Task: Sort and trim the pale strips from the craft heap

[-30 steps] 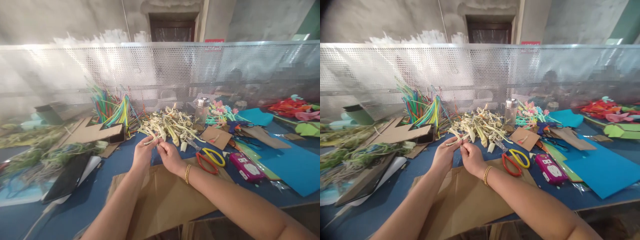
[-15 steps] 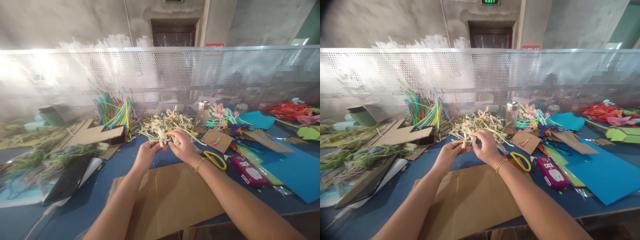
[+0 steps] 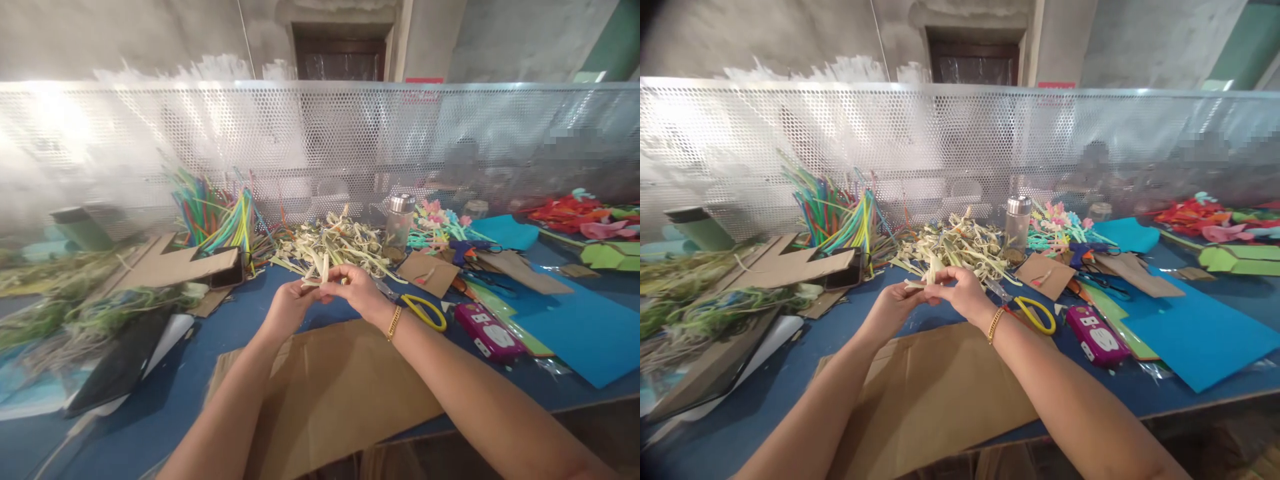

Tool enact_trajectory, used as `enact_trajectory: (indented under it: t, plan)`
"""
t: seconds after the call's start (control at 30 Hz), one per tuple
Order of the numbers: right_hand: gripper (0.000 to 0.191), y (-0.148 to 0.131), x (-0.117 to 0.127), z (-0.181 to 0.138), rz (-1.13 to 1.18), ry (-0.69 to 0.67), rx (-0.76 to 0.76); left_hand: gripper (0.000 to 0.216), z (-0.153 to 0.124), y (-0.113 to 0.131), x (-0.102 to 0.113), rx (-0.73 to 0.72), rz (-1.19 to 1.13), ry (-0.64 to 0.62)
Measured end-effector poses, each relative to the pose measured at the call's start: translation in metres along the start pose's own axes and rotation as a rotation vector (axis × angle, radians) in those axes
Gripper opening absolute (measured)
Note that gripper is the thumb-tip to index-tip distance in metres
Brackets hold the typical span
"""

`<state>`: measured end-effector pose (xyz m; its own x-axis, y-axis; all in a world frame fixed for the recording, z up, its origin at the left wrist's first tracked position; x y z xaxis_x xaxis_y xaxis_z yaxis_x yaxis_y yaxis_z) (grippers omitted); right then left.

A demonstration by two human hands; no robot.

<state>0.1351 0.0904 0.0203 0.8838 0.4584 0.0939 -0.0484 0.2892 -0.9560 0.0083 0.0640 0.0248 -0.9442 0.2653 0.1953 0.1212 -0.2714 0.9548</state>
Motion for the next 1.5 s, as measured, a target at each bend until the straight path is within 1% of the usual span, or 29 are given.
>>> enact_trajectory:
  t: [0.13,0.23,0.37,0.53,0.6,0.7,0.73,0.8,0.9,1.0,1.1,1.23,1.37,1.43,1.5]
  plan:
    - [0.021,-0.005,0.008,-0.001,-0.123,0.101,0.042,0.016,-0.001,-0.001,0.001,0.025,0.01,0.047]
    - [0.022,-0.01,0.007,-0.002,-0.22,0.106,0.065,0.017,-0.001,-0.003,0.007,0.044,0.067,0.09]
    - [0.022,-0.011,0.004,-0.002,-0.26,0.104,0.075,0.019,-0.001,-0.013,0.012,0.077,0.091,0.085]
    - [0.014,-0.009,0.002,-0.001,-0.3,0.065,0.085,0.015,-0.003,-0.016,0.021,0.017,0.09,0.206]
    - [0.01,-0.01,0.001,-0.001,-0.329,0.055,0.104,0.021,-0.003,-0.015,0.016,0.034,0.034,0.186]
    - [0.01,-0.011,0.002,-0.003,-0.359,0.084,0.118,0.034,-0.001,-0.012,0.001,0.056,-0.107,0.063]
    - [0.01,-0.01,0.002,-0.003,-0.36,0.095,0.12,0.035,-0.001,-0.011,-0.002,0.055,-0.144,0.033]
    - [0.011,-0.01,0.003,-0.004,-0.349,0.103,0.125,0.031,-0.001,-0.01,-0.005,0.064,-0.188,0.022]
    - [0.011,-0.007,0.004,-0.003,-0.305,0.123,0.131,0.028,-0.001,-0.013,-0.003,0.1,-0.204,0.064]
    - [0.011,-0.007,0.006,-0.002,-0.277,0.147,0.135,0.029,0.0,-0.015,-0.001,0.102,-0.209,0.079]
    - [0.011,-0.011,0.004,-0.003,-0.305,0.129,0.145,0.027,0.0,-0.015,0.003,0.082,-0.142,0.092]
    - [0.017,-0.016,0.0,-0.004,-0.306,0.088,0.167,0.023,-0.001,-0.019,0.01,0.078,-0.021,0.127]
    - [0.014,-0.014,-0.004,-0.004,-0.244,0.063,0.157,0.023,-0.001,-0.018,0.01,0.055,0.058,0.136]
    - [0.018,-0.013,-0.006,-0.005,-0.203,0.07,0.158,0.024,-0.001,-0.013,0.006,0.042,0.101,0.143]
    - [0.022,-0.011,-0.007,-0.005,-0.085,0.089,0.15,0.026,-0.002,-0.009,0.001,0.025,0.076,0.154]
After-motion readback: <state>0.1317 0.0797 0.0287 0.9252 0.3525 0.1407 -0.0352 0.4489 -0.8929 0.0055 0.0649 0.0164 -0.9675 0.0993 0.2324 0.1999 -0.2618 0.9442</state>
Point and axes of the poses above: each hand's wrist, its own z-axis towards the middle knuckle, its own x-axis out of the back of the hand, y = z × x, the point moved 7 cm from there along z, towards the middle knuckle, and after that the axes turned 10 degrees about -y, right-handed, at the moved point
